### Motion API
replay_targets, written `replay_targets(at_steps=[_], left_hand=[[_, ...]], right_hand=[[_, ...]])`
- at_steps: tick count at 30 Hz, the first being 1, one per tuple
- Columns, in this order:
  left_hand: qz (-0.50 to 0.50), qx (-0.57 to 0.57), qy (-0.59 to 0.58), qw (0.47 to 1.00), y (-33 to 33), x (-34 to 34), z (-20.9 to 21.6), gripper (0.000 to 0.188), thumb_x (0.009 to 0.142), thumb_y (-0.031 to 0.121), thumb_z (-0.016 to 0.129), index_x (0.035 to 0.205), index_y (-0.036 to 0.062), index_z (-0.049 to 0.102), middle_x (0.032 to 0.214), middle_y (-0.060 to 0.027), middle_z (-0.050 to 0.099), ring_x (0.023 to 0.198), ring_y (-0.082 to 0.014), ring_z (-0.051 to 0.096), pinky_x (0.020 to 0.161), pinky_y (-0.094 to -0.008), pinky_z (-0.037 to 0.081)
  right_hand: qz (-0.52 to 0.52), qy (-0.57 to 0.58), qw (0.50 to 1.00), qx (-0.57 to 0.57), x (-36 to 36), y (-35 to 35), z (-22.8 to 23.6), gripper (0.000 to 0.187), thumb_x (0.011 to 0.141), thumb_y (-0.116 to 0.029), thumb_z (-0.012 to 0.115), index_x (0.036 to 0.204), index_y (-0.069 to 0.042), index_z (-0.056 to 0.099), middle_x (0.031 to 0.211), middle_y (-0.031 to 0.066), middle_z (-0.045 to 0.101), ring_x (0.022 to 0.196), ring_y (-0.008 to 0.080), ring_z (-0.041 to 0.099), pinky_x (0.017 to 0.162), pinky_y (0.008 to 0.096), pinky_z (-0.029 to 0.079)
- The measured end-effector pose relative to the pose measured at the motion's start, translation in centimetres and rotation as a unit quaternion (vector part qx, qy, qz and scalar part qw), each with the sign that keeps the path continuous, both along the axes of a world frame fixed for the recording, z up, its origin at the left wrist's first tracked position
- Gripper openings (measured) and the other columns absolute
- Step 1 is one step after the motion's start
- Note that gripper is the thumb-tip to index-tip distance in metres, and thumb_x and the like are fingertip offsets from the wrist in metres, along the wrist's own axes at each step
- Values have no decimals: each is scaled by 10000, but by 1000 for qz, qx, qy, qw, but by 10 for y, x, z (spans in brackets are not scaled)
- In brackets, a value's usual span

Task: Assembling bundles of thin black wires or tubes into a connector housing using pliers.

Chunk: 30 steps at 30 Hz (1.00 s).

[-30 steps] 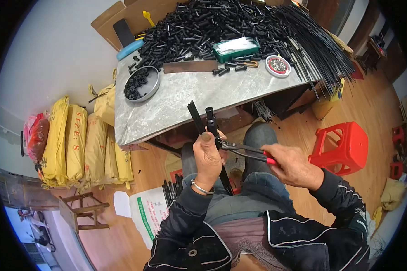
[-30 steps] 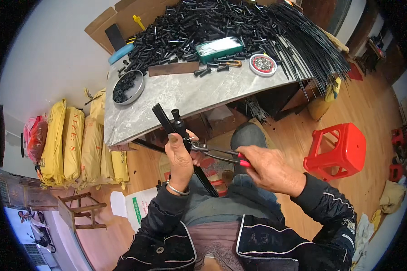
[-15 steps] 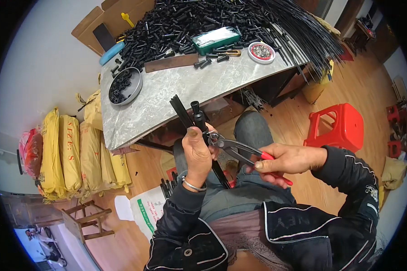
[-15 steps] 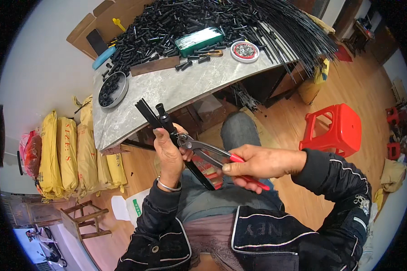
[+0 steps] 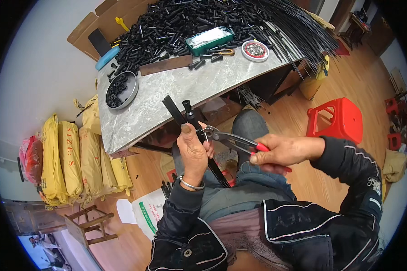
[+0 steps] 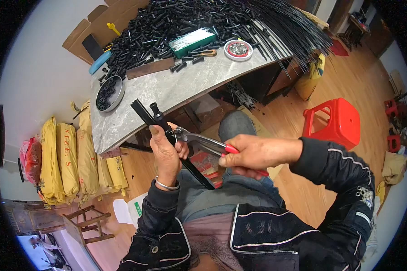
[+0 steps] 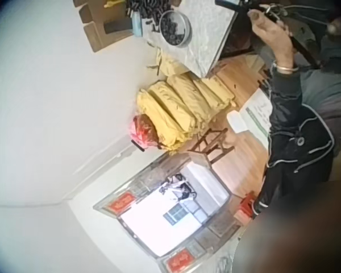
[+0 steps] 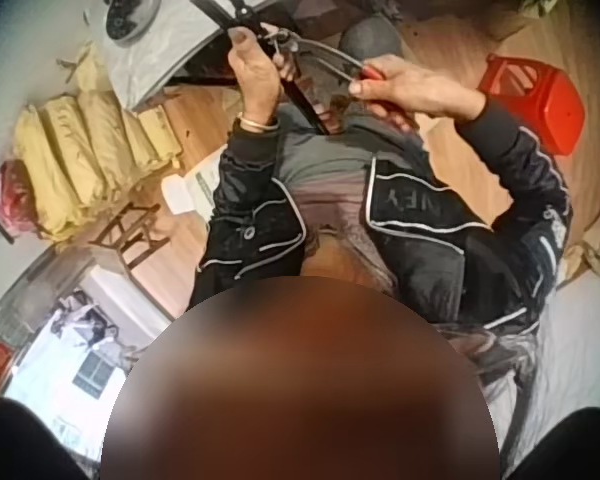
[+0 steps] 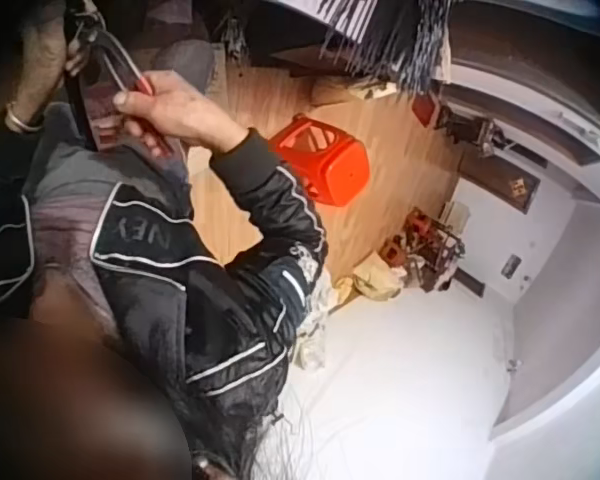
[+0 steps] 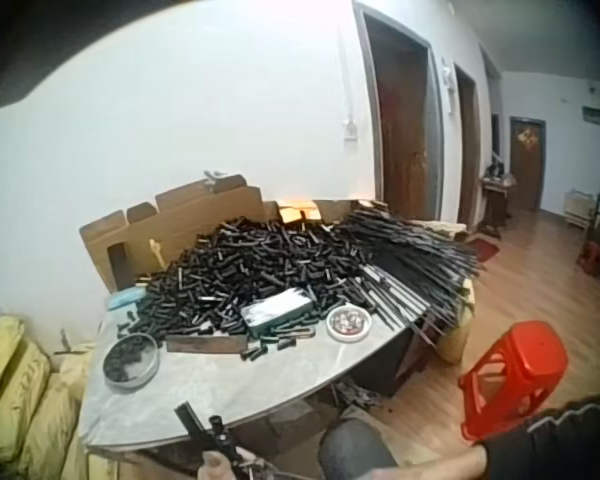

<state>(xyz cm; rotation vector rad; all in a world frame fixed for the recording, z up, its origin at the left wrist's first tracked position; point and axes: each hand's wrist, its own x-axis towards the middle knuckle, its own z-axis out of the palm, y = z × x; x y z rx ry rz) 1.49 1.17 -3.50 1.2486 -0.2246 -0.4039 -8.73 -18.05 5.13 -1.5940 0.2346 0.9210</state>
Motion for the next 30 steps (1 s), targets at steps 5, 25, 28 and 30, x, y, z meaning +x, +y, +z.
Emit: replay_targets(at_steps=[5,25,28,30], left_hand=[[-16,-16,23,999,-2,0,2,677,884,700,395,910,35,519,518,17,385,397,-73,380,382,-221,311],[-6,33,-4,999,-7,-2,10,630,918,650,398,878,34,521,521,37,362,409,-53,356,383,-214,300],[-18,10,3,1000,-6,3,10,660,905,682,373,908,39,523,520,36,347,413,-62,342,387,-220,304],[-14,-13,13,1000,-5,4,9,667,880,712,371,909,60,506,535,36,347,420,-65,334,395,-223,293]], right_hand=[[71,-43,991,-103,5,-7,16,309,984,-303,520,812,-50,473,560,12,490,453,94,492,410,261,406],[118,-284,915,-262,-4,0,-9,206,902,-138,576,936,25,455,713,253,583,745,449,594,613,492,443],[92,-322,881,-334,-8,2,-9,215,870,-105,605,948,8,440,734,248,592,732,440,604,588,493,442],[-6,-447,808,-384,-12,-6,-14,321,754,-35,679,956,-24,430,829,194,595,793,389,603,633,455,441]])
